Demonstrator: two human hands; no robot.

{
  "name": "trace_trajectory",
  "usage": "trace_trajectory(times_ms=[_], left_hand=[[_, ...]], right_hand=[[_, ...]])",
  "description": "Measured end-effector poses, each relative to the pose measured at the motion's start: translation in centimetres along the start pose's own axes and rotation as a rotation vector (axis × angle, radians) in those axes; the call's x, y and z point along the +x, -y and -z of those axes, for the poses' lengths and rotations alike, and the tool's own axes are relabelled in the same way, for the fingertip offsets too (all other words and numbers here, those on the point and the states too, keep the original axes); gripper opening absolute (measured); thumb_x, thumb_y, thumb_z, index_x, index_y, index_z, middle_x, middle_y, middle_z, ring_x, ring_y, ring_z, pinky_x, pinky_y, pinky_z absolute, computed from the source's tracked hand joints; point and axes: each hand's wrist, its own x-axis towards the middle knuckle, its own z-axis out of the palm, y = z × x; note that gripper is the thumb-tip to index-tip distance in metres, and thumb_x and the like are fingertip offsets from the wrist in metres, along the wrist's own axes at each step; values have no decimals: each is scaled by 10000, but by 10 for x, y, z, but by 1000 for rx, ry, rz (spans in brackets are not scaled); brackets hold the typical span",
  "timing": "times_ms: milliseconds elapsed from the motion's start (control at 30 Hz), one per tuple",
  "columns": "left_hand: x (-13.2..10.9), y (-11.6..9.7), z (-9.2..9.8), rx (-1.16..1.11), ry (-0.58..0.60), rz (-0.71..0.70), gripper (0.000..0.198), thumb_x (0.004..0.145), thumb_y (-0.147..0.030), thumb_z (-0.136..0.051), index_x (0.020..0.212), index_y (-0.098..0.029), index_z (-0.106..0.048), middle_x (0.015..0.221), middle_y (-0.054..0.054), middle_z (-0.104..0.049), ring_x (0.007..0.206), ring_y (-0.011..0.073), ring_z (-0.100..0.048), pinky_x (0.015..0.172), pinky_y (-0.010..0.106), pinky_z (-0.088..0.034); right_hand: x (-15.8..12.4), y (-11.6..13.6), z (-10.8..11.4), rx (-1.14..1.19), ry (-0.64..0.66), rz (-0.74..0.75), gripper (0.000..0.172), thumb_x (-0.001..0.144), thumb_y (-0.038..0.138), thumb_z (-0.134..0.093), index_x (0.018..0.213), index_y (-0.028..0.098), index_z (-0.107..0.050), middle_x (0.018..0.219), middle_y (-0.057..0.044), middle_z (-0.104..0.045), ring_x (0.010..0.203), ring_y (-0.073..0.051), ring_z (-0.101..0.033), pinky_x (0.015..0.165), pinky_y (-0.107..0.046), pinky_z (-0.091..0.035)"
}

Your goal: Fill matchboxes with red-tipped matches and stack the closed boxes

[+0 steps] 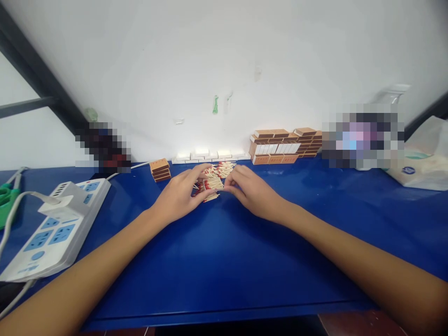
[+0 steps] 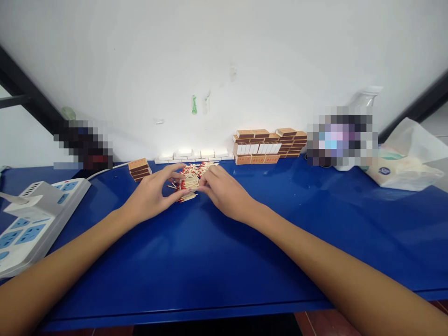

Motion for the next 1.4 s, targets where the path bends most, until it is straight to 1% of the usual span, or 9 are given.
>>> trace_trajectory(times_ms=[100,233,367,500,633,800,967,1100,1400], left_hand=[[-2,-9,-3,-47,32,-26,624,956,-387,-700,1503,-265,-424,1222,64,-739,1113,237,-710,943,381,-575],[-4,-17,-6,-80,34,-80,630,968,-363,-688,1523,-268,-407,1289,69,-716,1199,239,-682,1018,400,-562],[-4,-17,-7,-58,21,-131,624,973,-358,-681,1526,-267,-406,1333,74,-697,1236,237,-669,1058,410,-554],[-4,-16,-7,-59,17,-104,608,970,-362,-688,1507,-258,-422,1331,75,-697,1207,234,-684,1022,392,-575],[-4,-16,-6,-78,23,-76,610,969,-363,-691,1505,-256,-421,1311,67,-706,1190,224,-688,1020,383,-572],[-5,-18,-7,-80,69,-111,622,978,-376,-679,1522,-258,-401,1301,70,-712,1178,230,-693,1011,403,-576],[-4,-17,-8,-73,24,-106,598,976,-389,-681,1503,-260,-427,1289,69,-718,1187,231,-691,1015,402,-576],[-4,-16,-7,-68,27,-100,596,976,-384,-682,1502,-267,-427,1271,62,-726,1170,231,-699,973,392,-593],[-4,-18,-8,-71,30,-99,616,968,-377,-692,1508,-258,-419,1256,62,-734,1190,232,-692,1003,396,-584]], right_hand=[[2,1,-1,-27,-87,17,76,1033,227,-546,964,197,-560,986,-82,-596,954,-233,-526,829,-363,-441],[0,1,-6,-71,-66,47,75,1024,204,-555,949,199,-550,985,-88,-600,952,-240,-522,834,-377,-447],[-1,0,-5,-55,-50,58,66,1022,187,-537,962,203,-559,995,-90,-583,964,-238,-523,848,-386,-457],[-2,2,0,2,-33,81,86,1036,206,-505,990,208,-578,1011,-87,-562,961,-227,-524,853,-385,-470],[-3,4,2,40,-41,99,49,1020,240,-557,1007,219,-599,1018,-71,-553,964,-215,-534,854,-370,-475],[-3,3,-1,3,-49,74,59,1009,212,-559,969,201,-600,1001,-72,-550,938,-206,-531,817,-352,-470],[-4,3,-1,-21,-64,67,60,1008,228,-564,967,199,-596,1002,-73,-550,917,-203,-535,808,-355,-470],[-4,4,0,-27,-64,55,83,1009,255,-583,943,205,-588,989,-66,-549,921,-203,-534,802,-350,-466],[-5,2,-2,-81,-63,42,123,1004,271,-602,904,199,-597,979,-76,-567,955,-218,-546,835,-363,-469]])
